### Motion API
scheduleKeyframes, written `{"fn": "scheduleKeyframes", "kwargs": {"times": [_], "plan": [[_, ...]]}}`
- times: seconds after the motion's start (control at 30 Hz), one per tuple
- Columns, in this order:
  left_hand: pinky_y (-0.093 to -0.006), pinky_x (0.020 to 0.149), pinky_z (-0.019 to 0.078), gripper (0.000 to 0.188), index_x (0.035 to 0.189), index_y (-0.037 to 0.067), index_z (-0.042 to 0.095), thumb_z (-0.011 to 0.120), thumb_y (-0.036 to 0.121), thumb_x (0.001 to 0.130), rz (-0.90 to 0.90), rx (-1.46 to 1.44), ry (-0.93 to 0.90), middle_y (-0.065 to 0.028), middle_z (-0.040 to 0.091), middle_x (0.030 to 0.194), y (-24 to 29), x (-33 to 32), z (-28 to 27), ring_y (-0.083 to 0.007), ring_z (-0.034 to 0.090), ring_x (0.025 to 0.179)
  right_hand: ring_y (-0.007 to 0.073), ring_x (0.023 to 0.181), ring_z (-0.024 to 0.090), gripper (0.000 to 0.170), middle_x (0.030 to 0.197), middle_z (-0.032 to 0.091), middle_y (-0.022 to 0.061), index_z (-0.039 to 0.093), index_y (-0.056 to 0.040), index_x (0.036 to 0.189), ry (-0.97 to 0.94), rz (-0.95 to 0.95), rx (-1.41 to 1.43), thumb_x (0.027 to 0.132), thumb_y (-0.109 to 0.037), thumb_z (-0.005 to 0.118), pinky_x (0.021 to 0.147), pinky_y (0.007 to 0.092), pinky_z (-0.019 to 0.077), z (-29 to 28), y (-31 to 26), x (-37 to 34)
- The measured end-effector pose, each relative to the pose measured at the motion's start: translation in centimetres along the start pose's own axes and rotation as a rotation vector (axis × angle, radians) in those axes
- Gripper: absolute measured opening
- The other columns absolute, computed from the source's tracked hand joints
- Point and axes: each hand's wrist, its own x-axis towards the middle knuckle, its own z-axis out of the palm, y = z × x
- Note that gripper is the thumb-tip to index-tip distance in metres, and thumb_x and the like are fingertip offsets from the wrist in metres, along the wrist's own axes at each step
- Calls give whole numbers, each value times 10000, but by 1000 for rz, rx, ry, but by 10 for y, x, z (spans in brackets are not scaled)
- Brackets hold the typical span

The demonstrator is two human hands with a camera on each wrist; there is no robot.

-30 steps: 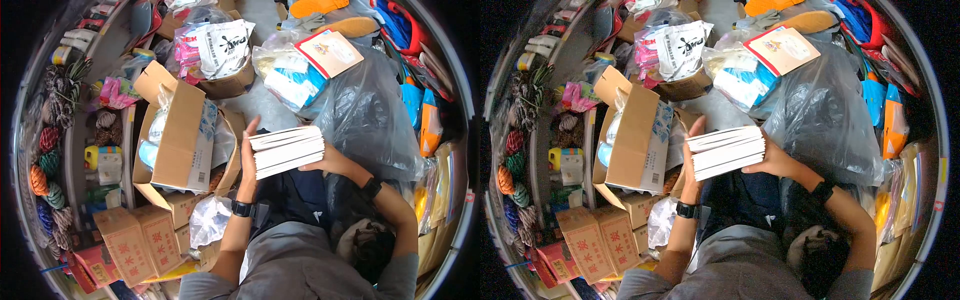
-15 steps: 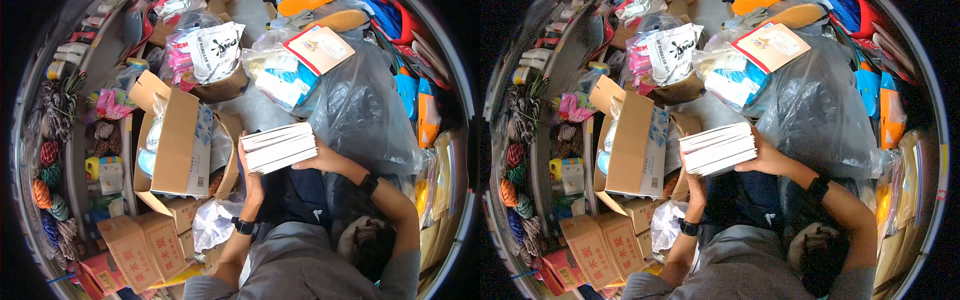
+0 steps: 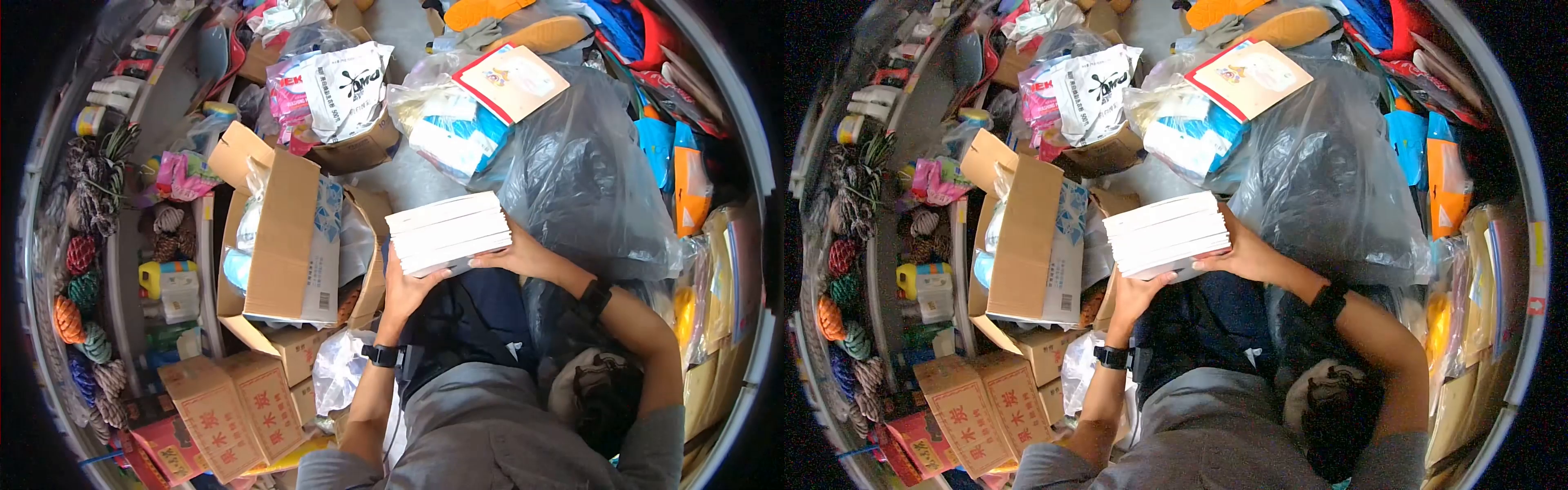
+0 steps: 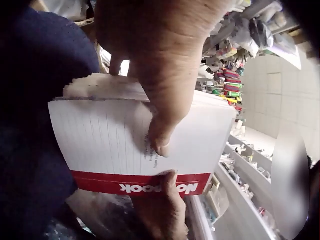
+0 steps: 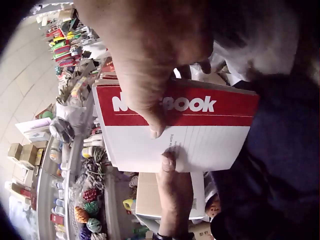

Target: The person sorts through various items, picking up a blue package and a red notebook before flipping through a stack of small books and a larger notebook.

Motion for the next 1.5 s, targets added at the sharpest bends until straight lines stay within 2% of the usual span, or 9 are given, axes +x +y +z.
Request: {"fn": "scheduleKeyframes", "kwargs": {"times": [0.23, 0.37, 0.4, 0.5, 0.67, 0.83, 0.97, 1.3, 1.5], "plan": [[-299, 811, 468, 415, 1047, -32, 597, 757, 189, 735, -30, -259, -36, -96, 632, 988, 24, -27, -1, -174, 586, 909, 343, 1020, 546, 781, 1144, 497, 176, 419, 3, 1238, 97, -250, -500, 652, -351, 794, 863, 385, 441, 10, -59, 2], [-332, 973, 384, 626, 1233, -6, 497, 782, 160, 701, -23, -18, -78, -160, 518, 1236, 17, -36, -7, -210, 493, 1141, 330, 871, 560, 655, 964, 492, 125, 482, -45, 1162, 6, -357, -828, 640, -314, 770, 736, 417, 454, 31, -93, -5], [-366, 1050, 305, 871, 1380, 17, 305, 794, 178, 678, 264, 153, -74, -174, 335, 1404, 17, -30, -15, -239, 364, 1274, 308, 868, 544, 607, 956, 502, 115, 508, -49, 1126, 24, -425, -876, 630, -284, 767, 741, 404, 434, 37, -85, -7], [-391, 1102, 211, 1216, 1446, 41, 12, 850, 280, 599, 76, -159, 24, -210, 165, 1481, 25, -47, -41, -301, 215, 1363, 289, 886, 530, 592, 958, 506, 102, 511, -53, 1135, -42, -421, -973, 633, -256, 749, 761, 384, 419, 41, -66, -7], [-392, 1101, 214, 1304, 1443, 37, -20, 882, 251, 525, 171, 279, 19, -203, 95, 1502, 50, -57, -50, -294, 194, 1374, 278, 923, 513, 580, 976, 504, 100, 514, -50, 1140, -85, -389, -990, 634, -228, 736, 788, 377, 398, 58, -68, 2], [-366, 961, 380, 1057, 1371, -4, 252, 870, 176, 532, 231, 63, 88, -162, 473, 1204, 50, -44, -42, -291, 480, 1126, 276, 935, 513, 690, 981, 506, 95, 461, -59, 1227, -178, -371, -1066, 620, -197, 758, 795, 379, 391, 71, -62, 15], [-359, 951, 389, 698, 1110, 4, 487, 870, 164, 549, 53, 2, 10, -125, 496, 1083, -6, -47, -52, -280, 493, 1091, 282, 1024, 506, 906, 1072, 529, 102, 325, -84, 1385, -285, -425, -1043, 611, -208, 780, 859, 384, 376, 64, -57, 23], [-380, 980, 368, 700, 1146, 7, 507, 863, 208, 578, 12, 40, -14, -134, 487, 1152, -18, -50, -53, -298, 481, 1124, 390, 1259, 358, 1047, 1379, 336, 241, 164, -13, 1420, -139, 21, -721, 610, -165, 811, 1028, 417, 331, -5, -51, -6], [-399, 1000, 355, 690, 1154, 1, 530, 848, 250, 594, 104, 63, 74, -151, 468, 1207, 2, -57, -48, -311, 472, 1140, 390, 1238, 385, 1036, 1364, 353, 237, 173, -26, 1417, -200, -44, -680, 617, -182, 812, 1025, 417, 335, -4, -20, -3]]}}
